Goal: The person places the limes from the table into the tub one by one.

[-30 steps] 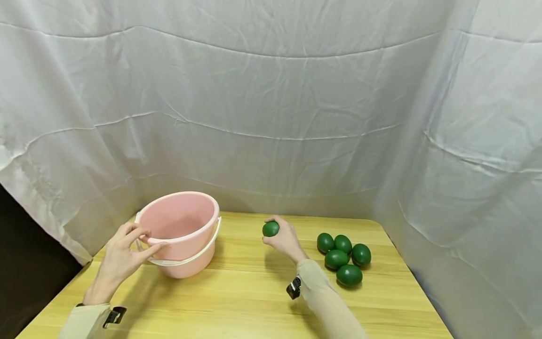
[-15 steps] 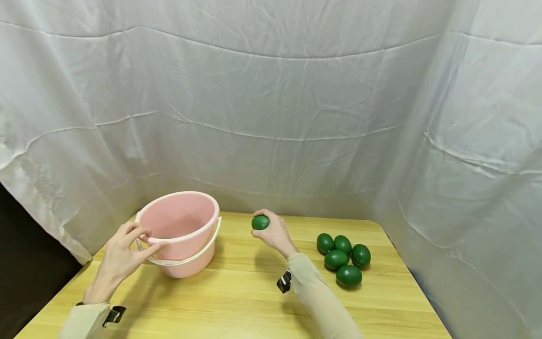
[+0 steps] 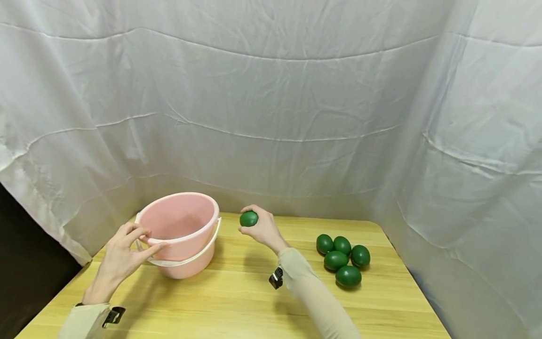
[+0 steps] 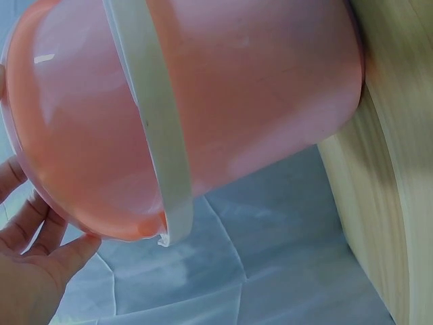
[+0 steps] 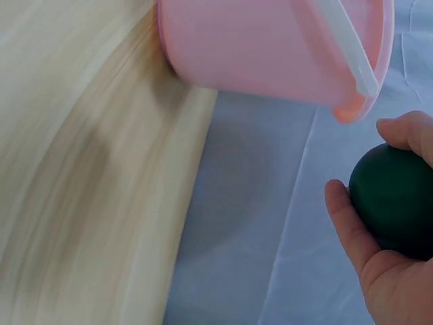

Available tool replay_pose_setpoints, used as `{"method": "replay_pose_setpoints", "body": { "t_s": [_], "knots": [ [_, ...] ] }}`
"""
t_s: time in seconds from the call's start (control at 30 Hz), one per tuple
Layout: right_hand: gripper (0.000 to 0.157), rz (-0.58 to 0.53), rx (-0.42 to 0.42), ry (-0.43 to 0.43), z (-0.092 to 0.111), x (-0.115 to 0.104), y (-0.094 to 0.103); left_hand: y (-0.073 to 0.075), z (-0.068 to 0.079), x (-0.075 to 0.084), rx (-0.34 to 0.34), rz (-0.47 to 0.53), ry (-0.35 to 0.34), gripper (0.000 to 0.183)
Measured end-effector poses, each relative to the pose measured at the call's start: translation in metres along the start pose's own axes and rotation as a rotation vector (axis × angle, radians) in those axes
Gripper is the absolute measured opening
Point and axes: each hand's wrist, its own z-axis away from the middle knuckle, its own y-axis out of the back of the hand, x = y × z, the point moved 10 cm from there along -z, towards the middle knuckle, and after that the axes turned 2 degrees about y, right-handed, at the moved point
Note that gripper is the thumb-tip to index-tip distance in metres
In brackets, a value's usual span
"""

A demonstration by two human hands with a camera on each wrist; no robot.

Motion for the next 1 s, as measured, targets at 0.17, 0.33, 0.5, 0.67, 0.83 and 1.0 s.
{"method": "replay_pose_setpoints", "body": {
  "t_s": [0.17, 0.33, 0.5, 0.67, 0.83, 1.0],
  "knots": [
    [0.042, -0.009, -0.01, 0.018, -0.005, -0.012, -0.005, 0.0, 0.0, -0.001, -0.001, 0.006, 0.004, 0.038],
    [0.043, -0.026, -0.033, 0.028, -0.009, -0.023, -0.013, 0.001, -0.002, 0.0, 0.002, 0.004, -0.001, 0.037],
    [0.042, -0.05, -0.042, 0.042, -0.013, -0.032, -0.019, 0.0, 0.0, 0.002, -0.001, 0.002, -0.009, 0.038],
    [0.042, -0.054, -0.043, 0.061, -0.019, -0.04, -0.022, 0.0, 0.0, 0.001, -0.006, 0.004, -0.003, 0.039],
    [0.042, -0.06, -0.063, 0.068, -0.023, -0.047, -0.028, 0.001, 0.0, 0.002, -0.002, 0.007, 0.0, 0.04],
    [0.043, -0.072, -0.081, 0.079, -0.028, -0.056, -0.032, 0.002, 0.0, 0.003, 0.004, 0.014, -0.008, 0.041]
  ]
}}
